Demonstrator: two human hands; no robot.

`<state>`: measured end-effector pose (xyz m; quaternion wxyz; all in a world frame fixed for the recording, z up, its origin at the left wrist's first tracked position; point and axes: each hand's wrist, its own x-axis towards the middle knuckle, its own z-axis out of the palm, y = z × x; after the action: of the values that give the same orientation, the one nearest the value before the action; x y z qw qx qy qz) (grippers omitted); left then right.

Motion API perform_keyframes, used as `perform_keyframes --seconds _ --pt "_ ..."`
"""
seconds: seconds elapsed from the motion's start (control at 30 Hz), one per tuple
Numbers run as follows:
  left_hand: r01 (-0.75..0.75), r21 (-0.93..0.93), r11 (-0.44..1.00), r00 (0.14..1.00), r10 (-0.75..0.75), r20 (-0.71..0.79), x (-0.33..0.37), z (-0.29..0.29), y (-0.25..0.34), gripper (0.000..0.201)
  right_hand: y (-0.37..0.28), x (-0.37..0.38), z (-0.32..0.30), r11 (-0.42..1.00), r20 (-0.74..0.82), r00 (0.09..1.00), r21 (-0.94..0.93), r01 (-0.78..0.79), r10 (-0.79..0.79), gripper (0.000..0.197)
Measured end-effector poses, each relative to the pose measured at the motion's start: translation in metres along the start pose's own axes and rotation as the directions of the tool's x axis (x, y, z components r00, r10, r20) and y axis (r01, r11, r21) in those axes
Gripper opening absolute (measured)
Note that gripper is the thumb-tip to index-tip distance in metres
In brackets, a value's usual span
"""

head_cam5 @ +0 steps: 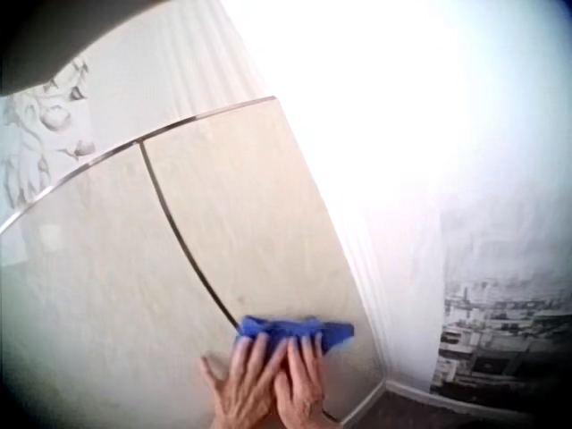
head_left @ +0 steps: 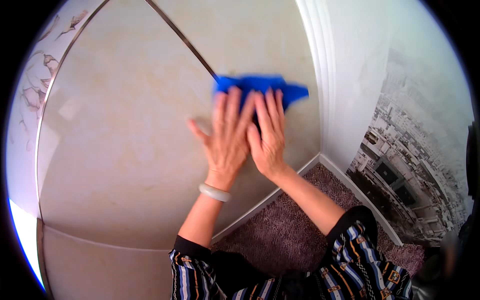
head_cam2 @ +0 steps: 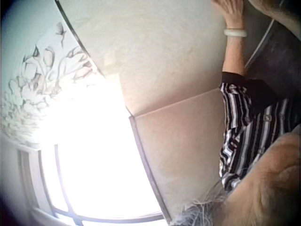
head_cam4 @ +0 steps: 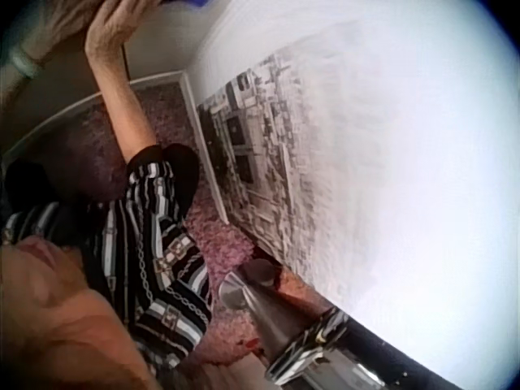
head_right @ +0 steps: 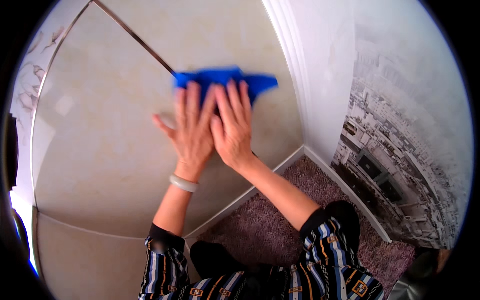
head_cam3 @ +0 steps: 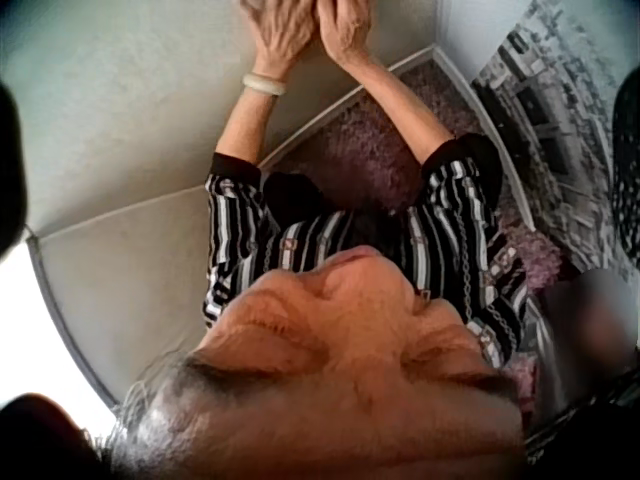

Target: The person uses a blue cloth to wipe a window sill and adjacent wall surfaces. They move from the sill to the wall, then down to the floor area, and finally back to the sill.

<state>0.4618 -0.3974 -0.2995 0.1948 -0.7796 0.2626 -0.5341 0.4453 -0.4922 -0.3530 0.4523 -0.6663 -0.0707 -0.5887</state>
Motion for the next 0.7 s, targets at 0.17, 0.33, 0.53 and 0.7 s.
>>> perform_keyframes --seconds 0.17,0.33,0.53,0.7 --pt "0.063 0.063 0.996 0.996 -0.059 -0.072 0.017 0.005 0.010 0.056 0.002 0.021 0.014 0.997 -0.076 0.995 0.002 0.071 -0.070 0.052" --pt "-0.532 0.092 0.842 0.830 0.496 0.256 -0.075 0.041 0.072 0.071 0.053 -0.125 0.008 0.801 -0.105 0.797 0.001 -0.598 0.595 0.059" --pt "-0.616 -0.003 0.788 0.759 0.594 0.267 -0.080 0.046 0.113 0.072 0.112 -0.178 -0.007 0.626 -0.108 0.620 0.241 -0.742 0.777 0.061" --pt "-0.202 -0.078 0.976 0.972 0.210 0.104 0.020 0.015 0.066 0.061 0.056 -0.031 -0.026 0.928 -0.047 0.931 0.112 -0.355 0.361 0.054"
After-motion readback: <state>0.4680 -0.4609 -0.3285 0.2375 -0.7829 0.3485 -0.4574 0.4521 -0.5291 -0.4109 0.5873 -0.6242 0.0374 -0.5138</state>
